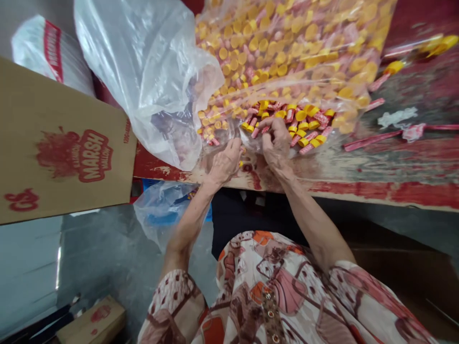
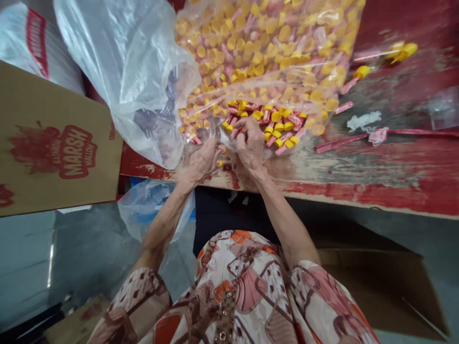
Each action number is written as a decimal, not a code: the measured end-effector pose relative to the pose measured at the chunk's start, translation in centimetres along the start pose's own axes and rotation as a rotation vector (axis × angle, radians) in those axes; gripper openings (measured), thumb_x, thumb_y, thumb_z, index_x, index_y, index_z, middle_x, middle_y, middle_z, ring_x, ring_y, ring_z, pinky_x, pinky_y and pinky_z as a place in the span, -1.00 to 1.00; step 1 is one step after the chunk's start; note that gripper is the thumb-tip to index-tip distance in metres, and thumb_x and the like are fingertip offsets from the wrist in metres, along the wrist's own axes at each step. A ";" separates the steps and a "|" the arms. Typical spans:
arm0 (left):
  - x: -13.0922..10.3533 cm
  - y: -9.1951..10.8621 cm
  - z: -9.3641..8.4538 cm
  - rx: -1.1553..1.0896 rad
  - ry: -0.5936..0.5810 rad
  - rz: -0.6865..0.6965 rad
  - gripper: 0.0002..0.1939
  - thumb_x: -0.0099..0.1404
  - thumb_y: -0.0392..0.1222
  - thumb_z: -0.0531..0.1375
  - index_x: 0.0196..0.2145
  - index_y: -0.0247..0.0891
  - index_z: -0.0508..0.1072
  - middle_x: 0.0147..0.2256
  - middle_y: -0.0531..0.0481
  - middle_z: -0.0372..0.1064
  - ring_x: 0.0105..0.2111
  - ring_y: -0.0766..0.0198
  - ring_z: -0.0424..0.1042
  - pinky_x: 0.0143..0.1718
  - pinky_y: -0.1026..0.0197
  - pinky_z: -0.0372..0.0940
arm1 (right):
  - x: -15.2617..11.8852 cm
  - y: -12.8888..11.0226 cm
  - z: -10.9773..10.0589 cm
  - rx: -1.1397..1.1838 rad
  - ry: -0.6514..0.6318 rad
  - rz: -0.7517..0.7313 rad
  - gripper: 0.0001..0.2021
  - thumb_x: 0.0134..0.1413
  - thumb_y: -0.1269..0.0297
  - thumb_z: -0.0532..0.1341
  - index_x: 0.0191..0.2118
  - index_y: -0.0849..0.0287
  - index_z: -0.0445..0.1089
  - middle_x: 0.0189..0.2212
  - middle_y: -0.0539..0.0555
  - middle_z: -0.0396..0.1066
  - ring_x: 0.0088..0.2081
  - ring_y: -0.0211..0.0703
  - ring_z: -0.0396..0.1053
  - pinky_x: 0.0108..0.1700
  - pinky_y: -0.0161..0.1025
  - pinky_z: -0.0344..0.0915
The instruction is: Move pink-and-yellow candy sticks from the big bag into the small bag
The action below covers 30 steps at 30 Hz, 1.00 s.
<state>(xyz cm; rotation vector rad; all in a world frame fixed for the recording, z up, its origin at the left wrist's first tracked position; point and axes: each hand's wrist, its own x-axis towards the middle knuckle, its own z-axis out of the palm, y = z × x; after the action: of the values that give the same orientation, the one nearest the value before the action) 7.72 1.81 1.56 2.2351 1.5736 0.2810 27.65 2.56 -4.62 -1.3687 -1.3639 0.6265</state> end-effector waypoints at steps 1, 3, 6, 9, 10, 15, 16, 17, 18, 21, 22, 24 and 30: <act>0.2 0.2 0.3 0.010 -0.015 0.000 -0.92 0.65 -0.12 0.26 0.02 -0.09 0.46 0.00 -0.14 0.58 -0.13 0.04 0.65 -0.14 0.11 0.46 | 0.1 0.2 -0.1 -0.037 0.037 0.016 -0.69 0.38 0.47 0.03 -0.05 -0.01 0.46 -0.07 0.19 0.58 0.01 0.10 0.53 0.19 0.14 0.57; 0.6 0.2 0.3 -0.016 -0.040 -0.001 -0.92 0.64 -0.12 0.28 0.01 -0.10 0.46 -0.04 -0.11 0.58 -0.14 0.04 0.64 -0.13 0.11 0.44 | 0.2 0.7 0.0 -0.088 0.076 0.028 -0.69 0.43 0.45 0.02 -0.05 -0.01 0.48 -0.05 0.21 0.59 0.03 0.12 0.53 0.21 0.17 0.57; 1.0 -0.2 -0.4 -0.082 -0.058 0.008 -0.91 0.62 -0.17 0.30 0.01 -0.10 0.46 -0.13 -0.06 0.58 -0.15 0.07 0.62 -0.10 0.12 0.43 | 0.1 1.1 0.4 -0.101 0.073 0.015 -0.70 0.48 0.42 0.01 -0.05 0.01 0.49 -0.06 0.22 0.59 0.04 0.15 0.56 0.21 0.20 0.57; 0.8 -0.8 -0.8 -0.128 -0.016 0.009 -0.92 0.64 -0.16 0.30 0.02 -0.10 0.47 -0.18 -0.03 0.58 -0.17 0.11 0.59 -0.07 0.12 0.44 | 0.1 1.5 0.6 -0.111 0.045 0.018 -0.70 0.58 0.35 0.02 -0.05 -0.02 0.51 -0.05 0.20 0.59 0.09 0.18 0.54 0.23 0.21 0.55; 0.7 -1.0 -0.8 -0.133 0.019 0.000 -0.92 0.65 -0.13 0.30 0.02 -0.09 0.47 -0.17 -0.04 0.58 -0.16 0.11 0.59 -0.06 0.11 0.45 | 0.1 1.6 0.7 -0.106 0.041 0.024 -0.70 0.60 0.33 0.03 -0.07 -0.02 0.51 -0.06 0.20 0.59 0.10 0.16 0.53 0.24 0.20 0.54; 0.4 -1.5 -0.4 -0.047 0.072 -0.036 -0.92 0.67 -0.08 0.28 -0.05 -0.07 0.47 -0.12 -0.09 0.58 -0.13 0.07 0.60 -0.06 0.07 0.50 | 0.0 1.8 0.6 -0.052 0.031 0.015 -0.71 0.53 0.38 0.05 -0.21 0.00 0.46 -0.14 0.17 0.59 -0.03 0.09 0.51 0.20 0.17 0.54; 0.4 -1.6 -0.4 -0.042 0.071 -0.019 -0.93 0.65 -0.08 0.29 -0.05 -0.06 0.48 -0.08 -0.11 0.59 -0.11 0.05 0.61 -0.06 0.05 0.51 | 0.0 1.8 0.7 -0.047 0.027 0.006 -0.72 0.48 0.40 0.06 -0.22 -0.01 0.46 -0.16 0.16 0.59 -0.04 0.10 0.52 0.19 0.18 0.55; 0.4 -1.6 -0.5 -0.047 0.087 -0.002 -0.93 0.64 -0.08 0.30 -0.02 -0.05 0.49 -0.03 -0.13 0.60 -0.06 0.03 0.62 -0.03 0.04 0.53 | 0.1 1.8 0.7 -0.042 0.020 -0.003 -0.74 0.44 0.40 0.07 -0.22 -0.02 0.46 -0.18 0.15 0.59 -0.05 0.11 0.53 0.18 0.20 0.56; 0.3 -1.7 -0.5 -0.062 0.122 0.003 -0.91 0.64 -0.08 0.30 0.02 -0.06 0.50 0.02 -0.15 0.60 -0.01 0.02 0.63 0.01 0.03 0.54 | 0.2 1.8 0.7 -0.041 0.011 -0.011 -0.74 0.41 0.41 0.07 -0.22 -0.04 0.46 -0.18 0.14 0.59 -0.05 0.13 0.54 0.18 0.21 0.57; -0.3 -2.0 0.1 -0.141 0.247 -0.105 -0.90 0.63 -0.09 0.30 0.02 -0.09 0.51 0.02 -0.16 0.61 0.03 0.02 0.64 0.11 0.01 0.53 | 0.4 1.8 0.5 -0.065 -0.004 -0.027 -0.70 0.44 0.39 0.05 -0.15 -0.07 0.51 -0.16 0.13 0.60 -0.04 0.15 0.56 0.18 0.25 0.59; -0.6 -2.3 0.5 -0.177 0.263 -0.158 -0.92 0.61 -0.11 0.31 -0.01 -0.10 0.50 -0.05 -0.13 0.62 -0.03 0.02 0.65 0.10 -0.01 0.53 | 0.3 1.7 0.3 -0.077 -0.003 -0.038 -0.69 0.48 0.38 0.04 -0.11 -0.07 0.54 -0.15 0.14 0.61 -0.04 0.15 0.57 0.18 0.25 0.59; -1.2 -2.9 1.6 -0.254 0.277 -0.244 -0.94 0.61 -0.14 0.31 -0.05 -0.09 0.50 -0.18 -0.05 0.60 -0.15 0.06 0.64 0.03 0.00 0.55 | -0.7 1.3 -0.6 -0.096 -0.022 -0.087 -0.68 0.55 0.34 0.05 -0.01 -0.03 0.58 -0.11 0.16 0.63 -0.03 0.14 0.59 0.18 0.21 0.58; -2.9 -5.3 5.1 -0.641 0.541 -0.280 -0.71 0.65 0.15 0.31 -0.04 -0.11 0.48 -0.13 -0.06 0.64 -0.14 0.15 0.68 -0.06 0.10 0.62 | -9.0 -1.1 -4.1 -0.293 -0.273 -0.348 -0.63 0.67 0.24 0.12 0.31 0.06 0.61 0.20 0.27 0.62 0.20 0.17 0.54 0.32 0.13 0.46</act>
<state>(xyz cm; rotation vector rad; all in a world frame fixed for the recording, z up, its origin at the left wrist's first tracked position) 4.07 -0.38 -5.11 1.4879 1.6949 1.1926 29.01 -7.32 -5.10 -1.2574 -1.9238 0.3983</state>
